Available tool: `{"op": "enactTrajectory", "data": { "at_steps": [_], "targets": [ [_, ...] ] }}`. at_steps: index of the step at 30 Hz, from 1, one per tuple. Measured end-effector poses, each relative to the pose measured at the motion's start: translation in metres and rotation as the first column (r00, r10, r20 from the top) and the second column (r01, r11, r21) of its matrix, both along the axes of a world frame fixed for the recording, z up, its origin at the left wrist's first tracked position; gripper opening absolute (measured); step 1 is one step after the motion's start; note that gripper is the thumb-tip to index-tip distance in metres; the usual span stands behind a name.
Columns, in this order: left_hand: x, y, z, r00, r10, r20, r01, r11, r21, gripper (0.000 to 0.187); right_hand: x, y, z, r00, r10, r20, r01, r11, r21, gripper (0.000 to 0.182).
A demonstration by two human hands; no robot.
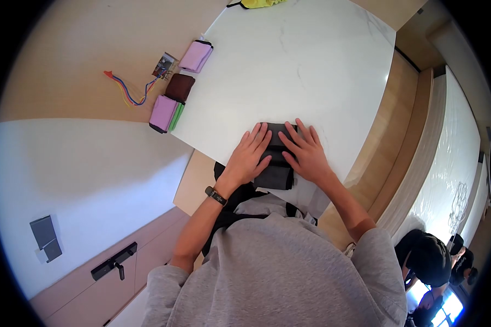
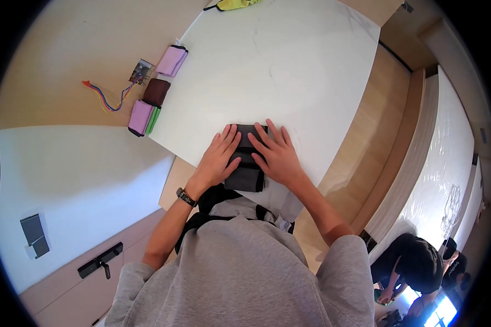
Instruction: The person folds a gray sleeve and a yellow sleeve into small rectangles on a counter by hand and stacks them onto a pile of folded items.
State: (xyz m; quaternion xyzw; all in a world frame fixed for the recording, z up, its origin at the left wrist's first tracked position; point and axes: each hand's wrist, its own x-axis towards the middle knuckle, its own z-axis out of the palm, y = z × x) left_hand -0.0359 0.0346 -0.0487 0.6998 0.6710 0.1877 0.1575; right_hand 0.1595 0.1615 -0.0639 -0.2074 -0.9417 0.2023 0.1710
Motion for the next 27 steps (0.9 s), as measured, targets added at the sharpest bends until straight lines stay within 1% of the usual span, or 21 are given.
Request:
{"op": "enactTrajectory", "data": {
  "at_steps": [4, 6, 7, 9, 10, 12, 13, 15, 16, 18, 19, 21, 22, 24, 25, 27],
  "targets": [
    [-0.001, -0.001, 0.002, 1.0, -0.005, -0.015, 0.005, 1.0, 0.012, 0.067, 0.004, 0.0, 0.008, 0.999, -0.002, 0.05, 0.001, 1.0, 0.011, 0.049],
    [-0.002, -0.007, 0.008, 0.998, 0.029, 0.06, -0.036, 0.992, 0.123, 0.058, 0.009, -0.001, 0.016, 0.996, -0.045, -0.077, 0.046, 0.999, 0.0, 0.043],
    [-0.001, -0.014, 0.01, 0.998, 0.029, 0.06, -0.036, 0.992, 0.123, 0.058, 0.013, -0.003, 0.014, 0.996, -0.045, -0.077, 0.045, 0.999, 0.001, 0.043],
    [0.002, -0.031, 0.011, 0.954, 0.19, 0.233, -0.227, 0.963, 0.144, 0.042, 0.023, -0.01, 0.008, 0.973, -0.151, -0.175, 0.115, 0.973, -0.199, 0.033],
    [0.003, -0.038, 0.01, 0.953, 0.19, 0.236, -0.227, 0.964, 0.14, 0.042, 0.025, -0.016, 0.012, 0.974, -0.152, -0.17, 0.117, 0.972, -0.202, 0.033],
    [0.002, -0.048, 0.008, 0.933, 0.272, 0.234, -0.291, 0.956, 0.049, 0.03, 0.025, -0.027, 0.022, 0.975, -0.186, -0.124, 0.151, 0.957, -0.248, 0.025],
    [0.002, -0.049, 0.008, 0.932, 0.274, 0.235, -0.293, 0.955, 0.048, 0.03, 0.025, -0.032, 0.025, 0.975, -0.184, -0.123, 0.149, 0.957, -0.248, 0.025],
    [0.003, -0.051, 0.01, 0.923, 0.259, 0.284, -0.274, 0.962, 0.015, 0.023, 0.022, -0.038, 0.03, 0.98, -0.2, 0.01, 0.192, 0.924, -0.331, 0.025],
    [0.004, -0.051, 0.009, 0.923, 0.26, 0.284, -0.276, 0.961, 0.017, 0.023, 0.021, -0.039, 0.031, 0.98, -0.197, 0.009, 0.189, 0.925, -0.329, 0.025],
    [0.006, -0.049, 0.007, 0.896, 0.264, 0.357, -0.293, 0.956, 0.03, 0.019, 0.019, -0.04, 0.031, 0.974, -0.225, -0.031, 0.191, 0.884, -0.427, 0.023],
    [0.007, -0.047, 0.01, 0.896, 0.263, 0.359, -0.293, 0.955, 0.033, 0.019, 0.019, -0.04, 0.031, 0.974, -0.225, -0.03, 0.191, 0.885, -0.424, 0.023],
    [0.012, -0.044, 0.017, 0.833, 0.314, 0.455, -0.326, 0.944, -0.054, 0.018, 0.019, -0.04, 0.031, 0.98, -0.196, 0.019, 0.179, 0.849, -0.497, 0.022],
    [0.013, -0.044, 0.017, 0.832, 0.317, 0.455, -0.33, 0.943, -0.052, 0.018, 0.019, -0.039, 0.029, 0.981, -0.192, 0.019, 0.176, 0.851, -0.496, 0.022],
    [0.017, -0.044, 0.016, 0.752, 0.404, 0.521, -0.377, 0.912, -0.163, 0.017, 0.019, -0.036, 0.024, 0.975, -0.223, 0.0, 0.168, 0.736, -0.656, 0.019],
    [0.017, -0.044, 0.014, 0.751, 0.405, 0.522, -0.379, 0.911, -0.162, 0.017, 0.018, -0.035, 0.024, 0.975, -0.221, 0.0, 0.167, 0.737, -0.655, 0.019],
    [0.018, -0.042, 0.012, 0.722, 0.406, 0.56, -0.383, 0.909, -0.165, 0.017, 0.017, -0.034, 0.024, 0.971, -0.23, -0.059, 0.15, 0.785, -0.601, 0.018]
  ]
}}
